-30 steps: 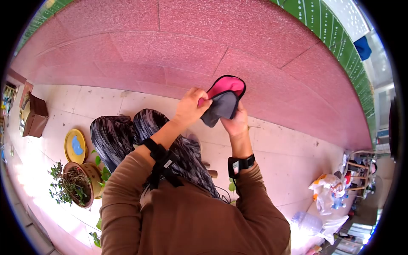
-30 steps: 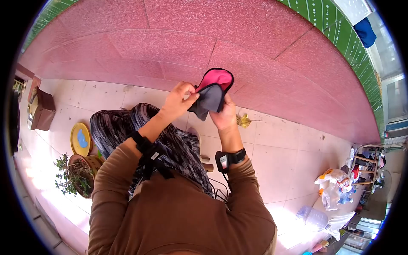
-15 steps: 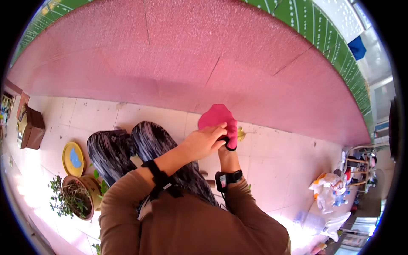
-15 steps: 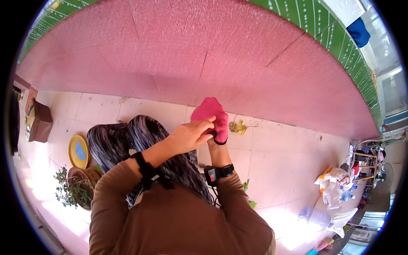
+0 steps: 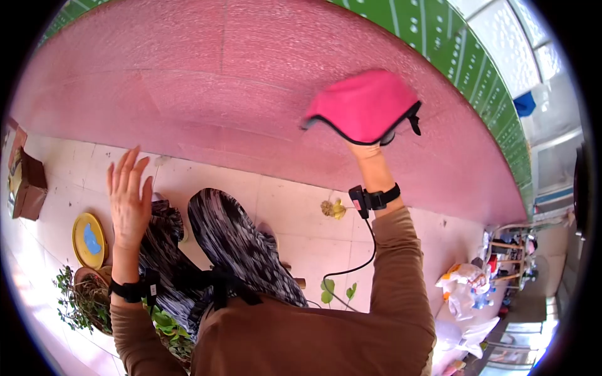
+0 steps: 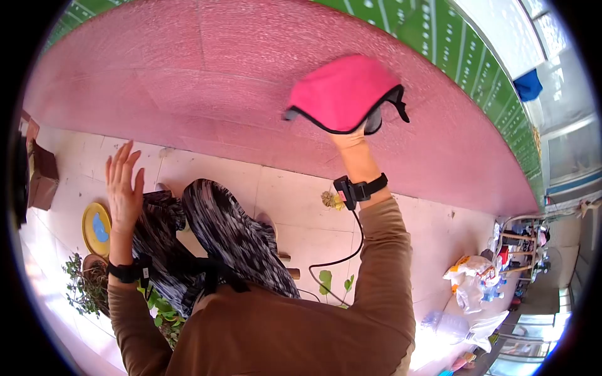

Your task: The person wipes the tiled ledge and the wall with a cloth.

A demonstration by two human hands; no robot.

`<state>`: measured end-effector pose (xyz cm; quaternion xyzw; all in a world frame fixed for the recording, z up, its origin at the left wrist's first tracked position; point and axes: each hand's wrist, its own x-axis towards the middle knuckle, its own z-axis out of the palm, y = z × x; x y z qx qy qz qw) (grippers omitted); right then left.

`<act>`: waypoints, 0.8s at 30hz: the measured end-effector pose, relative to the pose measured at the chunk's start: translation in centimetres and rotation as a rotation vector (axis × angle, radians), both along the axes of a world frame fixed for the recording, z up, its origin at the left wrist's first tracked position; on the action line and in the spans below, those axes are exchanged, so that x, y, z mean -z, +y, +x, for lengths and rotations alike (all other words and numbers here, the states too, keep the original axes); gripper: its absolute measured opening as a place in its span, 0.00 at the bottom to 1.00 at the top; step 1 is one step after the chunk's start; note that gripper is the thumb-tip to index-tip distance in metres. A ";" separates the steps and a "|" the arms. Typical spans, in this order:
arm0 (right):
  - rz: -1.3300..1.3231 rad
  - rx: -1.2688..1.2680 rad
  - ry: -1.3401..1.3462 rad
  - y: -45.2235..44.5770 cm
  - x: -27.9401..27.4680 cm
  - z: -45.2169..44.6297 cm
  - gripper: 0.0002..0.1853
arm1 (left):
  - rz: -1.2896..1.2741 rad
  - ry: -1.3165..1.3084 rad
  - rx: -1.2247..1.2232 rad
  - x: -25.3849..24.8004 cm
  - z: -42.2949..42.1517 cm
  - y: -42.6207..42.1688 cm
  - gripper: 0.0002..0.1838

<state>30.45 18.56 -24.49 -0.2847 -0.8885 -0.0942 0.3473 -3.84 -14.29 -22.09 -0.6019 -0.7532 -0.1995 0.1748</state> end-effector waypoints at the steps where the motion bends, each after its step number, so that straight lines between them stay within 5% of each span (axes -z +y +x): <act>1: 0.124 0.085 -0.086 -0.9 -0.7 -1.4 0.27 | -0.002 -0.005 -0.016 0.5 -0.9 -0.8 0.18; 4: 0.254 0.083 -0.260 -1.4 0.8 -2.1 0.20 | -0.053 -0.014 -0.110 2.7 -2.4 -2.6 0.18; 6: 0.076 0.076 -0.790 -1.4 2.9 -2.1 0.15 | -0.106 -0.035 -0.125 4.4 -2.7 -3.2 0.20; 12: 0.067 -0.384 -0.742 0.7 7.7 -1.1 0.17 | -0.143 0.005 -0.110 4.7 -2.8 -2.6 0.22; 14: 0.172 -0.418 -0.818 0.9 4.7 -1.6 0.19 | -0.117 -0.040 -0.084 4.6 -2.7 -2.7 0.22; 20: 0.716 -0.036 -0.346 0.1 -9.3 -4.4 0.20 | -0.041 -0.124 -0.023 2.9 -3.6 -1.8 0.25; 23: 0.610 0.089 -0.345 0.1 -13.3 -5.7 0.17 | 0.132 -0.354 0.037 1.5 -5.5 1.2 0.22; 24: 0.676 0.125 -0.373 0.2 -12.8 -5.9 0.18 | 0.236 -0.652 0.042 1.3 -6.3 2.5 0.20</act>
